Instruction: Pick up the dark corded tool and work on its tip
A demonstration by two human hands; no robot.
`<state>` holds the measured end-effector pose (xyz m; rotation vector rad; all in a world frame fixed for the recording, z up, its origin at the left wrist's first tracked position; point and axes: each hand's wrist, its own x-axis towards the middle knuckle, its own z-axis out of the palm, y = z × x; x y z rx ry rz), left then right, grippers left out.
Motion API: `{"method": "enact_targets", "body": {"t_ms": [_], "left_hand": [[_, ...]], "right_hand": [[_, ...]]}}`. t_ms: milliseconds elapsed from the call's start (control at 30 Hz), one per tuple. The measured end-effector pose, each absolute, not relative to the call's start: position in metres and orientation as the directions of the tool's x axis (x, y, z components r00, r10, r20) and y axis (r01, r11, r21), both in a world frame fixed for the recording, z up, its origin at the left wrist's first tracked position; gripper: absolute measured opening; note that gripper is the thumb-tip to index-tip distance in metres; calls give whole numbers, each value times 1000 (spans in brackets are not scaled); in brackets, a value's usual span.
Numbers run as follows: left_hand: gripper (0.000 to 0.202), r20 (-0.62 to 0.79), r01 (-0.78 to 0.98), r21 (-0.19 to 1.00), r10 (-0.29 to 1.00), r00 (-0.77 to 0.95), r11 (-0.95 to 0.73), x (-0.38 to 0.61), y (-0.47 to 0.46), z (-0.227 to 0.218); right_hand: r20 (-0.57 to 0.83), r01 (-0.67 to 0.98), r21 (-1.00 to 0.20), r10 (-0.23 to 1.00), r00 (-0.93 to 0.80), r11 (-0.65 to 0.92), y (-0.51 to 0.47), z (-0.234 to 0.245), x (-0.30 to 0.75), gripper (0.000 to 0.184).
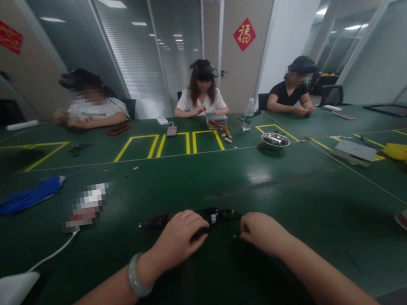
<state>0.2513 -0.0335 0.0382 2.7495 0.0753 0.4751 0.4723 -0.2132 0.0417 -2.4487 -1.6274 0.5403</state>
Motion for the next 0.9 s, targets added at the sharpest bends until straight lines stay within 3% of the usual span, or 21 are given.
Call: {"method": "enact_targets", "body": {"t_ms": [100,200,367,500,633,767,900], "left_hand": [[29,328,25,325,137,935,-946,265,-41,42],[30,332,46,280,142,932,-959,288,-45,40],[23,264,158,192,206,942,-969,323,-48,28],[24,274,216,167,256,927,-962,338,-50,21],[17,273,233,150,267,924,-961,345,-50,19],[11,272,226,149,259,927,-963,348,-49,19],[6,290,193,174,237,927,-966,345,-46,19]], "right_hand": [[-282,748,-498,897,340,-439,-205,37,473,7],[-328,520,-737,902,282,-431,-191,36,472,14],[-109,311,-919,914,391,-243,-170,24,470,22],[-61,339,-903,859,509,-265,-168,12,476,18],[4,492,-796,809,588,-353,-177,8,483,11],[74,631,-653,794,603,-419,-180,8,486,8],[92,676,-620,818,567,-399,-179,8,486,10]]}}
